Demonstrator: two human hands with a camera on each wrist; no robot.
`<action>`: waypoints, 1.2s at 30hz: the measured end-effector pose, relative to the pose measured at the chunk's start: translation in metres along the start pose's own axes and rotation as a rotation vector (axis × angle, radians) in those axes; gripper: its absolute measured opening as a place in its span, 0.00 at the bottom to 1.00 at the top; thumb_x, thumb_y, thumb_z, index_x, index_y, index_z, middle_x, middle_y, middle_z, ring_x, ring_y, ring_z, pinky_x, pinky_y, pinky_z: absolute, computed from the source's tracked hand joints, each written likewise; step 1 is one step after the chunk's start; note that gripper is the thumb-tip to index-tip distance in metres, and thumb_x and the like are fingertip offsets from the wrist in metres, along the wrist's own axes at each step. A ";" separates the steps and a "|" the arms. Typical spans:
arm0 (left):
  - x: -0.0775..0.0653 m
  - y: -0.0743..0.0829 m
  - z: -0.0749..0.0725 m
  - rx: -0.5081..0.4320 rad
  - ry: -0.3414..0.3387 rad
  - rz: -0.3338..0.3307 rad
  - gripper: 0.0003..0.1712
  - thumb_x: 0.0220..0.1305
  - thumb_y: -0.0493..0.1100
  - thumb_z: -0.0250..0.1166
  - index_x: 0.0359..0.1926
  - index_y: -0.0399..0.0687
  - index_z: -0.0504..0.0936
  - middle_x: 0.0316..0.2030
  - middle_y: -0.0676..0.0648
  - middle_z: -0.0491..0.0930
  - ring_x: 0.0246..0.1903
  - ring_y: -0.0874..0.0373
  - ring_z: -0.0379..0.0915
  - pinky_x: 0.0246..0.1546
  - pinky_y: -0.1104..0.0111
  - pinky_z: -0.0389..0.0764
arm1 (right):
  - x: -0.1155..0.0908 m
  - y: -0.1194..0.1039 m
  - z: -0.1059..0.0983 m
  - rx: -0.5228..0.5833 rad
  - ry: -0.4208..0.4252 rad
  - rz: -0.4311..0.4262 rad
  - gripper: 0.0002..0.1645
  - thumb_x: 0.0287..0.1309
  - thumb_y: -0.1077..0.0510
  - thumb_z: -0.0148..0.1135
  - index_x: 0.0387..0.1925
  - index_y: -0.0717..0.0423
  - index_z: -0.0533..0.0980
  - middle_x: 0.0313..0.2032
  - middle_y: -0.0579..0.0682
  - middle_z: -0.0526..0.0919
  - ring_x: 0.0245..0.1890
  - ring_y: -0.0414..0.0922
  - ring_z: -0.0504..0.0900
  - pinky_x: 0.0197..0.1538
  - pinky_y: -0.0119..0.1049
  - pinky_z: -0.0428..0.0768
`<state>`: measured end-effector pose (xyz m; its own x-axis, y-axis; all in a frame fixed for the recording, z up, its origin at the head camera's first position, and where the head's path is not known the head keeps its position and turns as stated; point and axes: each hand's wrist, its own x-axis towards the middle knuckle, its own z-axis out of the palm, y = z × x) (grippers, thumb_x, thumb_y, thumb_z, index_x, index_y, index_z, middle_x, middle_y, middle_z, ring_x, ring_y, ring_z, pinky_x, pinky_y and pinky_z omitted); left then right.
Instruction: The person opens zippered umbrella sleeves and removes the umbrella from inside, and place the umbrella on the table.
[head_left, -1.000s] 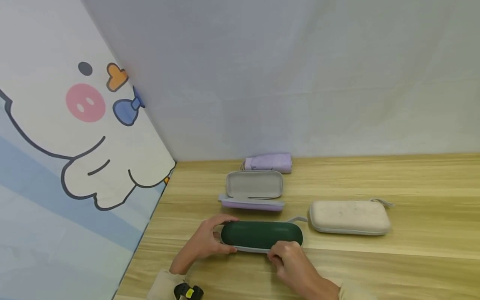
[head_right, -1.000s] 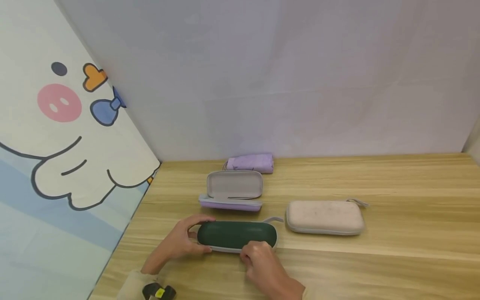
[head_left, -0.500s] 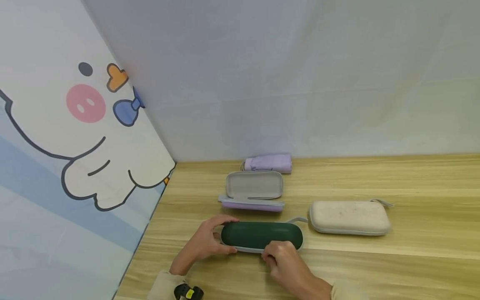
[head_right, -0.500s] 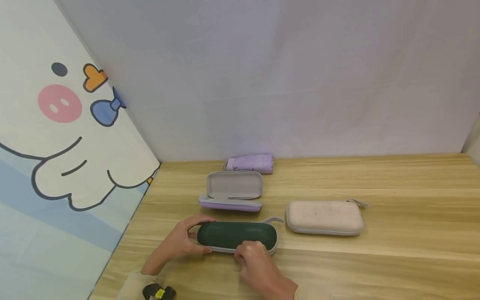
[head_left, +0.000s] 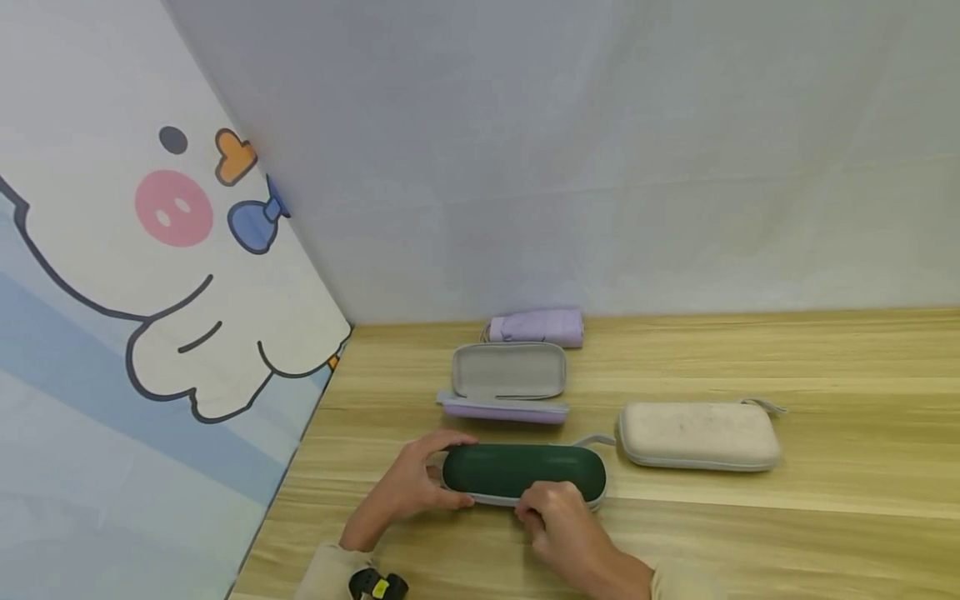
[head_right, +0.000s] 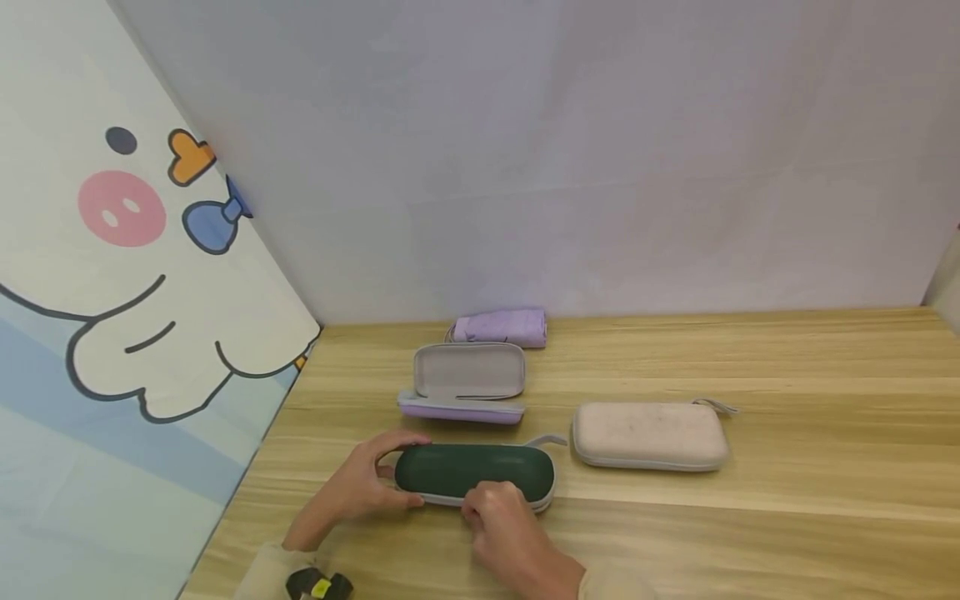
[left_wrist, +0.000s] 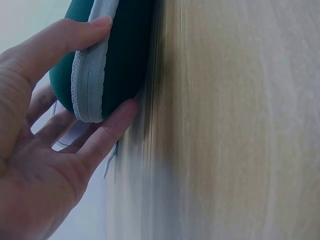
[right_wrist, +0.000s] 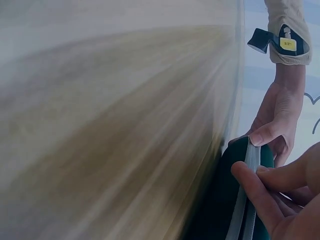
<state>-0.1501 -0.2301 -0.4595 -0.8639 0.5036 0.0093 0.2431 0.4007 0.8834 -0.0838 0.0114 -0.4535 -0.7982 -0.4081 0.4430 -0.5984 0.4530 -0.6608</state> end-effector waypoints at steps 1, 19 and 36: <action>0.000 0.000 0.000 0.002 0.000 0.000 0.39 0.38 0.40 0.81 0.56 0.51 0.77 0.55 0.51 0.73 0.55 0.50 0.67 0.39 0.64 0.80 | 0.000 0.000 0.001 -0.001 0.001 -0.001 0.14 0.37 0.80 0.62 0.19 0.59 0.80 0.22 0.45 0.80 0.25 0.36 0.78 0.29 0.26 0.76; -0.006 0.035 0.001 -0.026 -0.004 -0.030 0.37 0.41 0.34 0.78 0.56 0.41 0.76 0.55 0.42 0.73 0.49 0.48 0.69 0.34 0.61 0.80 | 0.003 0.002 0.006 0.005 0.021 -0.012 0.16 0.36 0.80 0.61 0.17 0.57 0.79 0.19 0.43 0.77 0.22 0.33 0.74 0.27 0.23 0.73; -0.005 0.000 0.007 0.043 0.039 0.038 0.38 0.40 0.44 0.80 0.56 0.53 0.77 0.51 0.52 0.75 0.47 0.54 0.71 0.28 0.65 0.80 | 0.006 0.001 0.010 0.011 0.014 -0.003 0.15 0.38 0.78 0.63 0.18 0.56 0.79 0.20 0.42 0.77 0.24 0.33 0.75 0.29 0.25 0.74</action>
<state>-0.1426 -0.2277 -0.4626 -0.8702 0.4889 0.0615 0.2941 0.4150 0.8610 -0.0881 0.0012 -0.4576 -0.7971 -0.3987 0.4534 -0.6003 0.4430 -0.6659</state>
